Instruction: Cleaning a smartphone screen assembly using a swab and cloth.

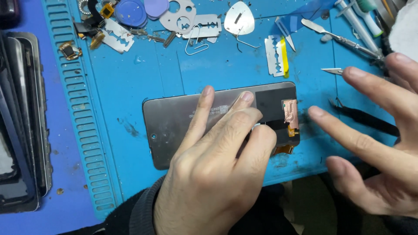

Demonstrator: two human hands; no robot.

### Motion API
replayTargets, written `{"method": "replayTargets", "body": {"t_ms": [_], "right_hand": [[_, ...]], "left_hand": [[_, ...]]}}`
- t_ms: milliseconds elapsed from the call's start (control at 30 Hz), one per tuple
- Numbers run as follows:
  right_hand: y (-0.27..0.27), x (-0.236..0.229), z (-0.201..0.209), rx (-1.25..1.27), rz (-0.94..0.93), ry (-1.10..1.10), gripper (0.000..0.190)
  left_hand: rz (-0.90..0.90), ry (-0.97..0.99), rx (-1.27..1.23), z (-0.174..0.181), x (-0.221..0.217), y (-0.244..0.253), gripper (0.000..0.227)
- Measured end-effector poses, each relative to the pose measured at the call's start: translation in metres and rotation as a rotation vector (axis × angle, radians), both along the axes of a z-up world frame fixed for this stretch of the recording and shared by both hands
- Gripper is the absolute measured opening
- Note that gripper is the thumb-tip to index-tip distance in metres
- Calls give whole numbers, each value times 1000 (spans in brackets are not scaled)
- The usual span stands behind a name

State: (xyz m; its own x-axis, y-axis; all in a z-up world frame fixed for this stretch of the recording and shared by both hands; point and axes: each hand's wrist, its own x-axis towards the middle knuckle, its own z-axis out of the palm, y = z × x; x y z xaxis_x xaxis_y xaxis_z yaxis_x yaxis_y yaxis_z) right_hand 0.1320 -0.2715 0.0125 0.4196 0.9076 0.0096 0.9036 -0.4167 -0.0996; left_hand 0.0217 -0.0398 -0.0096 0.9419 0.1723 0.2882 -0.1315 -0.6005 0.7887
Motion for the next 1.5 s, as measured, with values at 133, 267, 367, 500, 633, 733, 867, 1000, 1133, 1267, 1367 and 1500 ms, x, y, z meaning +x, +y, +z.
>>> {"method": "replayTargets", "body": {"t_ms": [133,267,367,500,633,733,867,1000,1133,1267,1367,1500], "right_hand": [[15,-4,3,-13,76,-69,52],[15,-1,-6,-12,127,-184,46],[14,3,0,-63,249,-304,49],[13,11,1,-57,344,-280,52],[17,6,3,32,111,37,50],[11,2,0,36,-2,62,56],[28,-4,1,16,49,-33,53],[28,6,4,-38,144,-118,51],[32,9,0,1,200,-111,49],[36,9,-3,182,91,116,48],[34,2,-2,131,135,33,53],[29,6,-5,114,199,-54,55]], "left_hand": [[-8,-6,6,0,1,-1,6],[1,8,22,1,0,-1,7],[2,15,27,2,1,-1,7],[0,0,58,2,0,-2,4],[7,13,35,2,0,0,9],[2,7,14,2,0,0,8],[-11,-8,24,2,0,-2,4],[-31,-30,18,0,-2,-1,7],[-34,-50,34,0,-1,-3,14],[-50,-55,87,0,-2,-4,16],[-66,-61,122,0,-4,-3,17],[-85,-63,142,1,-4,-4,17]]}}
